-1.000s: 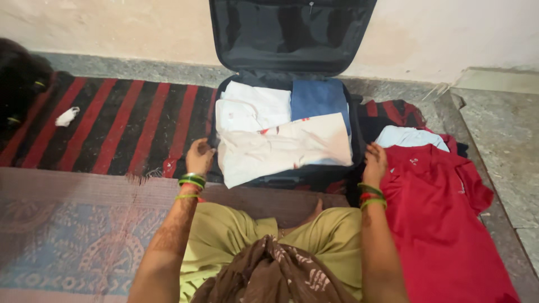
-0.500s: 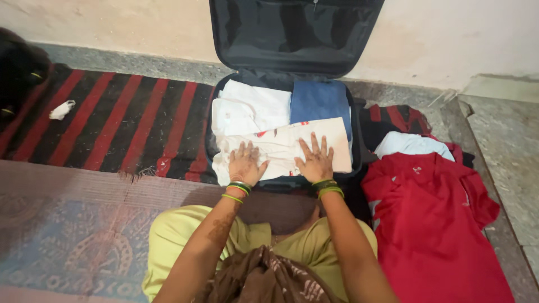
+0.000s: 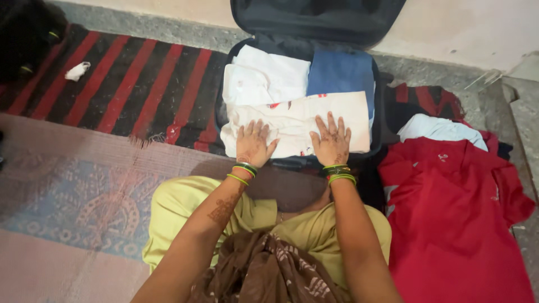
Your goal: The person unzips a suitcase, opens the lid, and rearranges clothing items including a red shirt and a white shirt before folding and placing a pair of blue pants inside.
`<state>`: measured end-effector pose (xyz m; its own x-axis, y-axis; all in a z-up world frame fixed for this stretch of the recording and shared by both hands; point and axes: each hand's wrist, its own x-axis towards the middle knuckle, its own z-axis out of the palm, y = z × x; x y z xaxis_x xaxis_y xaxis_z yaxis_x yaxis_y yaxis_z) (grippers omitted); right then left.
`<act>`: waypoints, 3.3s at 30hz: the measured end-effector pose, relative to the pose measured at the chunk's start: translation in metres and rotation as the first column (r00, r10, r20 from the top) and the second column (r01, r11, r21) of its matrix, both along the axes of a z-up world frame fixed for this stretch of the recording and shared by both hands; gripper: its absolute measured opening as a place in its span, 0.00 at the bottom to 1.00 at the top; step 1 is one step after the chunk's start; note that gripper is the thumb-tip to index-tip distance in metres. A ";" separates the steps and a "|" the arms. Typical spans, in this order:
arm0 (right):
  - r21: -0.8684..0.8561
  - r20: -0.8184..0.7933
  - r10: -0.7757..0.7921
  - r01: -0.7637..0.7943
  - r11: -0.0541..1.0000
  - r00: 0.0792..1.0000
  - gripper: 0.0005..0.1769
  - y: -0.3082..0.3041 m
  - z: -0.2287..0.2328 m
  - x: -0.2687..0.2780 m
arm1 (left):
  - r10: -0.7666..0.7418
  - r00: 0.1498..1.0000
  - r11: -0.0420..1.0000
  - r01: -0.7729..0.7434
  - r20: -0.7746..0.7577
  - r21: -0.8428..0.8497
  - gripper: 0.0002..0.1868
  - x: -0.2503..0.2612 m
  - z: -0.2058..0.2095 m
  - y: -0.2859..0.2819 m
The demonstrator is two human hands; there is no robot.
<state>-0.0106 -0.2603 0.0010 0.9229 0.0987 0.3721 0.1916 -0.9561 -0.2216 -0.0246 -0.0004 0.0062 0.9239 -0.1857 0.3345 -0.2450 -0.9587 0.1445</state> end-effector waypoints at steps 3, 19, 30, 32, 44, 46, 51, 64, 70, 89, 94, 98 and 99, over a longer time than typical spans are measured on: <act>0.037 -0.016 0.005 -0.005 0.999 1.000 0.33 0.000 0.005 -0.005 | 0.002 1.000 1.000 -0.002 0.023 0.009 0.34 -0.004 0.002 -0.002; 0.100 0.194 -0.027 0.007 0.995 0.981 0.27 0.004 0.013 0.006 | -0.065 0.974 0.992 0.086 0.216 -0.090 0.24 -0.001 -0.013 0.003; 0.155 0.129 0.013 -0.033 0.987 0.992 0.30 0.027 0.043 0.016 | -0.081 0.924 0.984 0.134 0.373 -0.118 0.15 0.018 -0.026 0.000; 0.188 0.099 -0.003 -0.016 0.982 0.995 0.27 0.021 0.038 0.021 | -0.093 0.927 0.983 0.143 0.362 -0.112 0.14 0.019 -0.025 0.000; 0.705 -0.152 -0.127 0.197 0.681 0.980 0.22 -0.011 0.019 0.035 | -0.117 0.939 0.978 0.165 0.324 -0.125 0.14 0.015 -0.014 0.001; 0.796 0.030 -0.111 0.044 0.603 0.993 0.23 -0.025 0.012 0.043 | -0.115 0.939 0.977 0.167 0.325 -0.136 0.14 0.014 -0.013 0.000; 0.990 0.046 -0.110 -0.031 0.135 0.993 0.29 -0.053 -0.014 0.063 | -0.111 0.948 0.983 0.150 0.299 -0.110 0.14 0.014 -0.011 0.000; 0.998 -0.047 -0.023 0.046 -0.045 0.999 0.15 -0.074 -0.051 0.075 | -0.088 0.943 0.985 0.130 0.322 -0.113 0.14 0.013 -0.013 -0.001; 0.987 -0.076 0.010 0.076 -0.141 0.997 0.16 -0.076 -0.033 0.072 | -0.044 0.992 0.989 0.060 0.115 -0.134 0.18 0.011 -0.004 -0.003; 0.753 -0.076 0.009 0.052 0.656 0.997 0.34 -0.087 0.009 0.053 | 0.137 0.852 0.983 -0.182 -0.506 -0.039 0.44 0.053 0.040 0.037; 0.552 0.033 0.001 -0.019 0.833 0.999 0.39 -0.102 0.044 0.034 | 0.063 0.939 0.970 -0.137 -0.338 -0.201 0.37 0.037 0.024 0.043; 0.637 0.127 0.090 -0.151 0.756 0.988 0.38 -0.102 0.062 0.025 | -0.049 0.994 0.910 0.002 -0.102 -0.414 0.37 0.042 0.019 0.057; 0.663 0.153 0.119 -0.191 0.724 0.981 0.39 -0.101 0.070 0.023 | -0.081 0.996 0.878 0.055 -0.034 -0.476 0.38 0.046 0.019 0.064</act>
